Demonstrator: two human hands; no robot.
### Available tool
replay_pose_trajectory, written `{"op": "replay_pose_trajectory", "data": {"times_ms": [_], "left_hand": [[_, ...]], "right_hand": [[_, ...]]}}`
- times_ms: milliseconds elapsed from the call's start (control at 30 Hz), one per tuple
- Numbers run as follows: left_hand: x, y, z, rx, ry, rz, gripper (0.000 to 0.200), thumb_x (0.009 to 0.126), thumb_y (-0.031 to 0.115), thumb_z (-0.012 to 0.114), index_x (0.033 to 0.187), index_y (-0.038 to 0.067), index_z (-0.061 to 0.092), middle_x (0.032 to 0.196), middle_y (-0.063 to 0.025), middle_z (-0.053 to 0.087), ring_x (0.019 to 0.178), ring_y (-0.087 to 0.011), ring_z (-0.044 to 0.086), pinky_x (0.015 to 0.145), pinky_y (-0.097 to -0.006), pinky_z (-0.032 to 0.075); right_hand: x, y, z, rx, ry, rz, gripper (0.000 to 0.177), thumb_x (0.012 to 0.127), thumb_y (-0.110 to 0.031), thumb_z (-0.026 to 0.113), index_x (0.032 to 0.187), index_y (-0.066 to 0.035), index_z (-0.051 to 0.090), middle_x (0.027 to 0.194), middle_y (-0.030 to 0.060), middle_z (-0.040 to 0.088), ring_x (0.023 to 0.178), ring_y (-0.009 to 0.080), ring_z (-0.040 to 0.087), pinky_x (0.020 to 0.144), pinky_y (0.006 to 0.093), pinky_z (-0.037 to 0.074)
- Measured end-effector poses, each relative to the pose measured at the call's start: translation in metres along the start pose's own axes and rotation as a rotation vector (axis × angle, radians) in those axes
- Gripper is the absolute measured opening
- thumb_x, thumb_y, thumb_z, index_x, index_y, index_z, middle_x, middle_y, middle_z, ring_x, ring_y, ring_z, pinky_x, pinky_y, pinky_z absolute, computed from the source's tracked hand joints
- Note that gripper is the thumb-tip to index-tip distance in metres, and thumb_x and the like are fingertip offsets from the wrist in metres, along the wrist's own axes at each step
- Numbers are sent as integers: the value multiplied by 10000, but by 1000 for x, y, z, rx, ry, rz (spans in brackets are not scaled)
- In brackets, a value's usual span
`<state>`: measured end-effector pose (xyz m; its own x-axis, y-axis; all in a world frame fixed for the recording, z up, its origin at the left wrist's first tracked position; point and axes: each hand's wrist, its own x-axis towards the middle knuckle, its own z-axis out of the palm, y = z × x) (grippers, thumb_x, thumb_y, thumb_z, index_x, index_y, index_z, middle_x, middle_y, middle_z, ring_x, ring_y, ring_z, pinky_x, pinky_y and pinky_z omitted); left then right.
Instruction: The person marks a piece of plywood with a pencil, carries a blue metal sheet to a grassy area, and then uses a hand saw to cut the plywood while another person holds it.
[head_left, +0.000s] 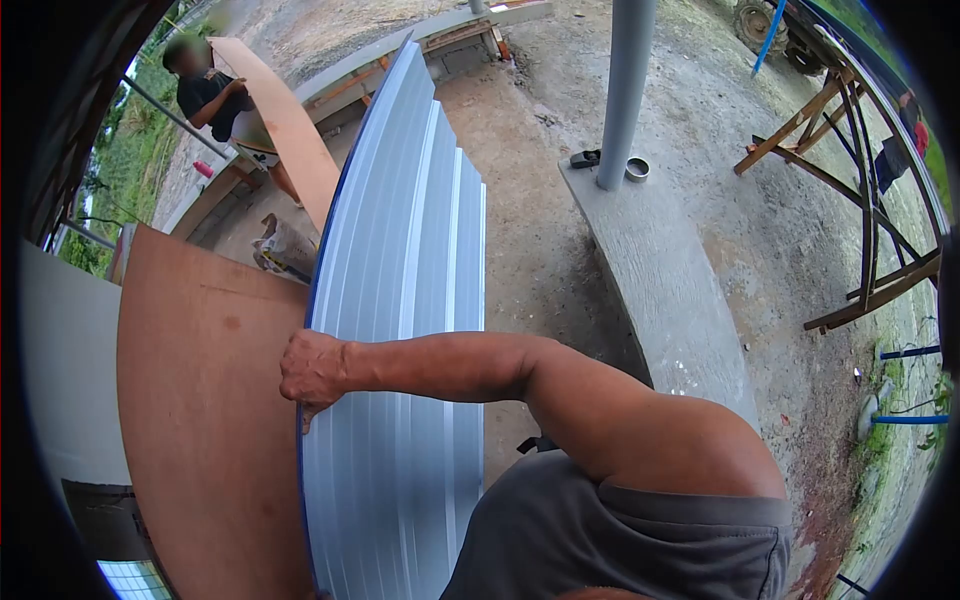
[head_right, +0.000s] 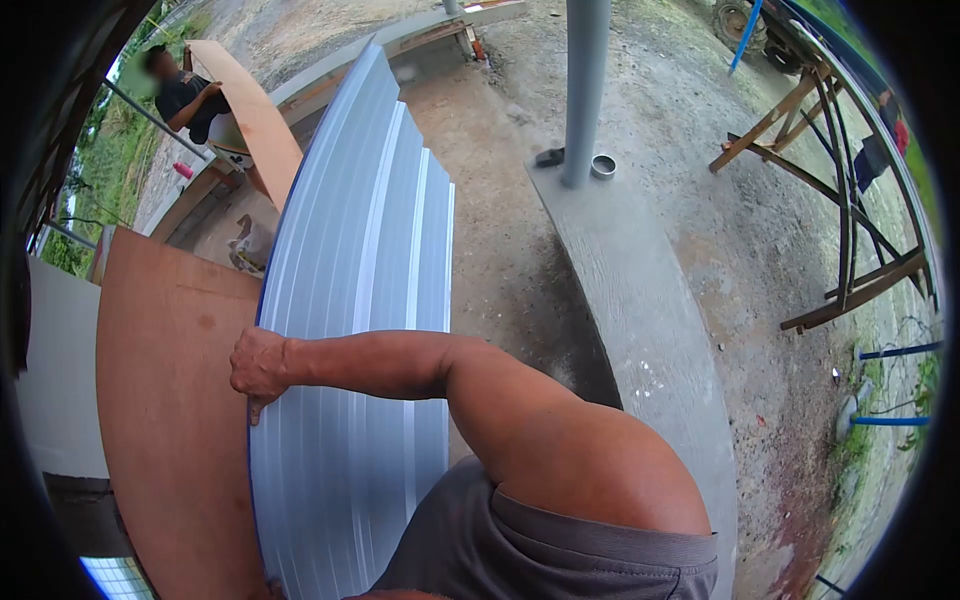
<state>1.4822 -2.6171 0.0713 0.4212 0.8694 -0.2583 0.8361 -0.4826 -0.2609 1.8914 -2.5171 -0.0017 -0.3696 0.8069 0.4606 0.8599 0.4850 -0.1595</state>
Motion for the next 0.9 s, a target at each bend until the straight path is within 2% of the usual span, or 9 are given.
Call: {"op": "replay_pose_trajectory", "data": {"times_ms": [167,200,367,467,567,633,667,767,900], "left_hand": [[109,78,-48,-315,101,-10,223,909,75,464,1010,-25,637,861,-227,659,752,-369,624,680,-405,492],[133,89,-57,-296,107,28,222,904,72,464,1006,-32,631,847,-231,655,744,-373,622,670,-414,490],[259,165,-102,-213,100,165,217,883,79,474,983,-61,607,813,-247,640,714,-393,610,637,-440,479],[347,207,-108,-267,216,254,193,877,83,478,912,-56,608,778,-232,634,671,-398,587,598,-440,462],[440,241,-112,-91,293,405,178,879,82,469,889,-33,605,789,-221,634,688,-402,576,602,-440,463],[513,257,-100,-473,108,238,165,879,101,480,899,-13,599,821,-218,637,736,-406,580,621,-452,463],[541,276,-115,-649,1,139,160,880,110,486,904,-3,596,837,-216,638,760,-408,581,631,-458,463],[598,365,-198,-111,11,302,160,878,117,494,905,-6,592,834,-214,635,765,-409,581,636,-466,468],[686,469,-265,-316,150,474,222,887,169,484,816,-12,591,742,-235,606,670,-429,557,576,-484,429]], "right_hand": [[-12,136,-46,-102,116,29,528,666,-637,663,691,-112,701,672,78,662,709,298,660,611,402,496],[-13,161,-59,-105,15,76,574,692,-673,624,763,-112,727,773,110,693,794,290,672,683,424,502],[-28,300,-95,-154,33,180,575,673,-658,655,770,-96,729,772,127,691,810,304,671,691,406,505],[-36,399,-106,-168,43,198,583,656,-662,666,759,-92,728,756,131,687,799,311,671,689,404,504],[-46,499,-112,-174,56,222,568,633,-650,688,719,-89,715,707,123,672,748,315,665,660,410,495],[-58,560,-120,-183,89,227,540,607,-623,717,671,-87,697,633,109,648,680,317,656,623,409,486],[-63,592,-126,-189,134,219,534,596,-618,726,648,-87,690,600,104,632,655,316,651,604,411,482],[-80,684,-149,-170,218,227,521,574,-604,736,627,-88,681,589,104,625,651,317,649,592,412,481],[-106,810,-180,-219,154,327,500,560,-577,742,625,-86,677,597,104,628,660,322,647,602,412,483]]}}
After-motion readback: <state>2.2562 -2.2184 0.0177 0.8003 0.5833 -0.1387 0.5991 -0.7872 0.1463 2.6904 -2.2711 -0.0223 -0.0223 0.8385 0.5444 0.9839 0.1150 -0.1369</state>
